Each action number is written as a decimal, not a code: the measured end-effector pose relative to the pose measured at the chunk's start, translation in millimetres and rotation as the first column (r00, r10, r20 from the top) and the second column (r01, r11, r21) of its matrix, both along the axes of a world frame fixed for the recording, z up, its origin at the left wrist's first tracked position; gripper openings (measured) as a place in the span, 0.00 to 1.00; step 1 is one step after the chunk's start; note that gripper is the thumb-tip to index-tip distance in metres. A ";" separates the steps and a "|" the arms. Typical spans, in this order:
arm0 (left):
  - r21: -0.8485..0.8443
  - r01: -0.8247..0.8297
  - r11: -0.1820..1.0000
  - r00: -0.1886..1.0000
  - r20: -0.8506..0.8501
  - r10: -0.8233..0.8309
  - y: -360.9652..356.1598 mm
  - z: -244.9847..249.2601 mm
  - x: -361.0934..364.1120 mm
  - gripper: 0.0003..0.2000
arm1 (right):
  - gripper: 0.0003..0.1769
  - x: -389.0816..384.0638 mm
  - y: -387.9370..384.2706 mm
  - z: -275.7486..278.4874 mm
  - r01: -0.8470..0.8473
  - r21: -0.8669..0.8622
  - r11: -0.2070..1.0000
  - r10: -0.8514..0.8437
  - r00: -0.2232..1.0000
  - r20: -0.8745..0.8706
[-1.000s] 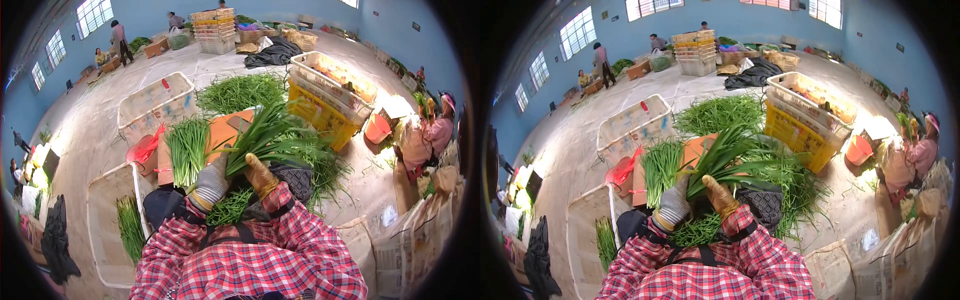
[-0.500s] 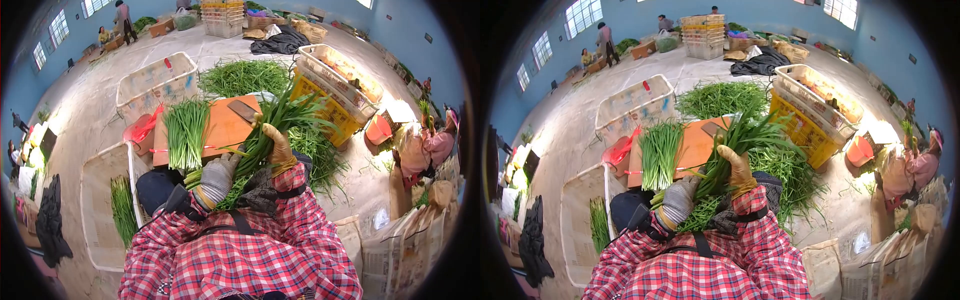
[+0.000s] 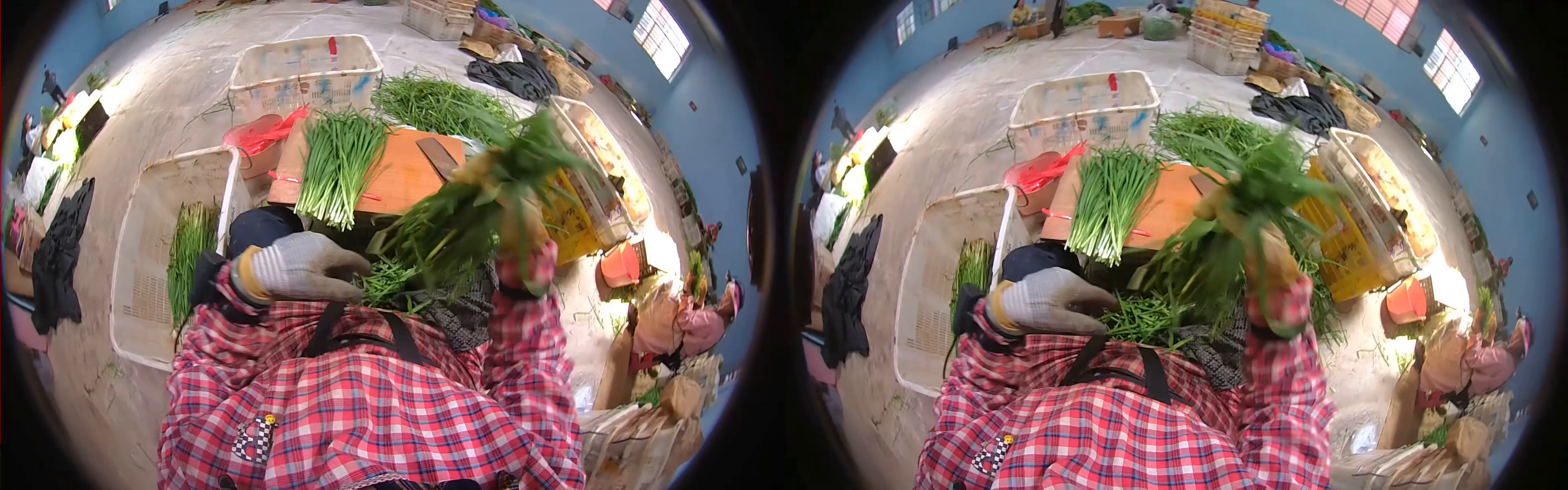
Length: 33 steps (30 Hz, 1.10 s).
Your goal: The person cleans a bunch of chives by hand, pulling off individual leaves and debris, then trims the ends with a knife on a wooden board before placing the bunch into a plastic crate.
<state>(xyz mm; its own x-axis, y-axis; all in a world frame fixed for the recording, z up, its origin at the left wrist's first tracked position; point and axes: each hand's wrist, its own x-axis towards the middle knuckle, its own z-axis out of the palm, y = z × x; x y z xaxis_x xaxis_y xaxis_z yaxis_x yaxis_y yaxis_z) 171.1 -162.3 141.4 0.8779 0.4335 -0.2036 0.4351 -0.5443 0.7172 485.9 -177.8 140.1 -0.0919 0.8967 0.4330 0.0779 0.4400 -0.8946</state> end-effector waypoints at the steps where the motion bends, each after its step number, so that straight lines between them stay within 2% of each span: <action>1: -0.131 -0.002 0.991 1.000 0.021 0.004 -0.6 8.2 -10.6 0.21 | 0.15 -9.0 13.8 25.8 -0.019 0.137 0.990 0.003 0.993 0.115; 2: -0.057 -0.003 0.998 1.000 0.008 0.003 1.5 16.5 -18.0 0.17 | 0.13 -34.8 -3.6 22.7 -0.313 0.330 0.890 0.450 0.711 -0.541; 3: -0.193 -0.025 0.981 0.988 0.145 0.054 5.1 11.4 -26.1 0.17 | 0.12 -30.1 -7.8 28.0 -0.091 0.103 0.991 0.120 0.938 -0.325; 4: -0.315 -0.026 0.949 0.955 0.273 0.117 8.2 5.8 -31.9 0.17 | 0.10 -23.8 -7.9 32.5 0.204 -0.036 0.978 -0.204 0.979 -0.006; 5: -0.407 -0.003 0.913 0.897 0.402 0.183 9.6 -1.5 -31.7 0.19 | 0.07 -26.4 -2.9 26.8 0.109 -0.124 0.986 -0.123 0.986 -0.116; 6: -0.387 -0.003 0.922 0.893 0.414 0.177 15.2 5.0 -33.2 0.19 | 0.07 -31.5 2.9 33.5 0.107 -0.101 0.989 -0.118 0.987 -0.110; 7: -0.361 -0.076 0.930 0.861 0.447 0.244 18.0 9.4 -35.4 0.20 | 0.06 -37.4 7.7 38.8 -0.228 0.125 0.966 0.258 0.893 -0.369; 8: -0.359 -0.147 0.922 0.828 0.465 0.313 14.9 8.1 -38.6 0.21 | 0.07 -42.3 3.8 37.0 -0.450 0.389 0.804 0.595 0.612 -0.521; 9: -0.510 -0.167 0.844 0.776 0.460 0.432 18.7 7.4 -37.5 0.23 | 0.06 -38.5 6.1 41.3 -0.341 0.209 0.917 0.398 0.735 -0.549; 10: -0.449 -0.165 0.878 0.727 0.547 0.416 24.5 5.7 -34.7 0.25 | 0.05 -35.3 5.2 46.6 0.112 -0.132 0.985 -0.125 0.988 -0.090; 12: -0.409 -0.155 0.899 0.710 0.587 0.390 32.6 11.9 -29.9 0.30 | 0.08 -47.4 0.9 45.3 -0.178 0.093 0.980 0.198 0.937 -0.290; 13: -0.403 -0.161 0.901 0.698 0.599 0.392 39.1 18.5 -26.9 0.30 | 0.09 -47.1 9.9 50.5 -0.406 0.261 0.876 0.479 0.797 -0.368; 14: -0.254 -0.183 0.950 0.713 0.630 0.307 44.1 22.5 -21.2 0.33 | 0.12 -47.2 14.1 47.5 -0.560 0.422 0.713 0.701 0.579 -0.416; 15: -0.105 -0.193 0.976 0.738 0.639 0.215 45.1 24.4 -12.6 0.37 | 0.13 -35.5 24.8 46.2 -0.535 0.252 0.806 0.587 0.671 -0.452; 16: -0.260 -0.080 0.962 0.699 0.674 0.240 51.5 22.2 -1.8 0.42 | 0.13 -34.5 22.6 50.1 -0.115 -0.055 0.992 0.106 0.983 -0.151; 18: -0.021 -0.065 0.998 0.723 0.688 0.061 68.5 29.0 18.7 0.43 | 0.16 -47.1 23.1 45.5 -0.238 -0.034 0.971 0.229 0.957 -0.179; 19: -0.012 -0.070 0.997 0.717 0.695 0.058 74.3 37.6 30.7 0.43 | 0.17 -49.7 36.5 44.0 -0.303 0.093 0.949 0.316 0.926 -0.207; 20: -0.139 0.108 0.984 0.676 0.736 0.029 76.2 42.0 43.5 0.43 | 0.17 -47.4 38.6 41.9 -0.300 0.084 0.950 0.311 0.926 -0.213; 21: -0.254 0.291 0.922 0.635 0.773 0.012 77.4 44.7 51.4 0.44 | 0.18 -64.5 29.2 56.5 -0.374 -0.041 0.927 0.342 0.883 -0.321; 22: -0.332 0.297 0.895 0.689 0.724 0.040 78.5 49.7 54.3 0.44 | 0.18 -72.5 25.3 64.9 -0.451 -0.145 0.881 0.355 0.831 -0.429; 23: -0.353 0.311 0.883 0.657 0.751 0.069 77.6 47.0 63.8 0.43 | 0.19 -69.6 31.6 66.9 -0.355 -0.150 0.923 0.310 0.914 -0.260; 24: -0.368 0.323 0.872 0.620 0.779 0.099 81.5 38.9 73.2 0.42 | 0.19 -69.7 34.4 71.6 -0.351 -0.139 0.926 0.307 0.915 -0.262; 25: -0.542 0.391 0.743 0.564 0.780 0.272 114.0 -5.2 82.4 0.32 | 0.18 -72.4 36.7 75.6 -0.363 -0.088 0.927 0.337 0.915 -0.222; 26: -0.544 0.390 0.743 0.570 0.776 0.270 108.2 -1.5 79.6 0.32 | 0.18 -76.2 39.5 76.8 -0.376 -0.042 0.926 0.363 0.913 -0.186; 27: -0.630 0.435 0.643 0.542 0.754 0.372 95.0 5.3 76.0 0.26 | 0.19 -78.8 50.7 73.3 -0.353 0.134 0.926 0.369 0.920 -0.133; 28: -0.699 0.480 0.529 0.520 0.713 0.471 88.2 8.9 74.8 0.22 | 0.19 -77.1 56.6 74.3 -0.344 0.137 0.929 0.362 0.921 -0.144; 29: -0.696 0.425 0.579 0.542 0.708 0.452 92.6 -0.1 77.0 0.17 | 0.20 -73.8 60.9 75.0 -0.201 0.168 0.965 0.188 0.978 0.090; 30: -0.704 0.423 0.570 0.557 0.699 0.449 92.5 -1.8 74.7 0.17 | 0.22 -69.7 65.7 75.8 -0.062 0.227 0.972 -0.011 0.951 0.309; 31: -0.451 0.284 0.846 0.558 0.795 0.236 93.0 -4.0 71.6 0.17 | 0.25 -66.4 72.1 83.5 0.101 0.180 0.979 -0.189 0.786 0.589; 32: -0.100 0.140 0.985 0.590 0.807 -0.002 93.2 -4.7 71.3 0.18 | 0.26 -72.1 72.9 77.6 -0.097 0.354 0.930 -0.027 0.944 0.329; 33: -0.100 0.146 0.984 0.598 0.802 -0.007 89.7 0.5 72.4 0.18 | 0.26 -72.7 75.7 77.0 -0.122 0.322 0.939 0.004 0.939 0.344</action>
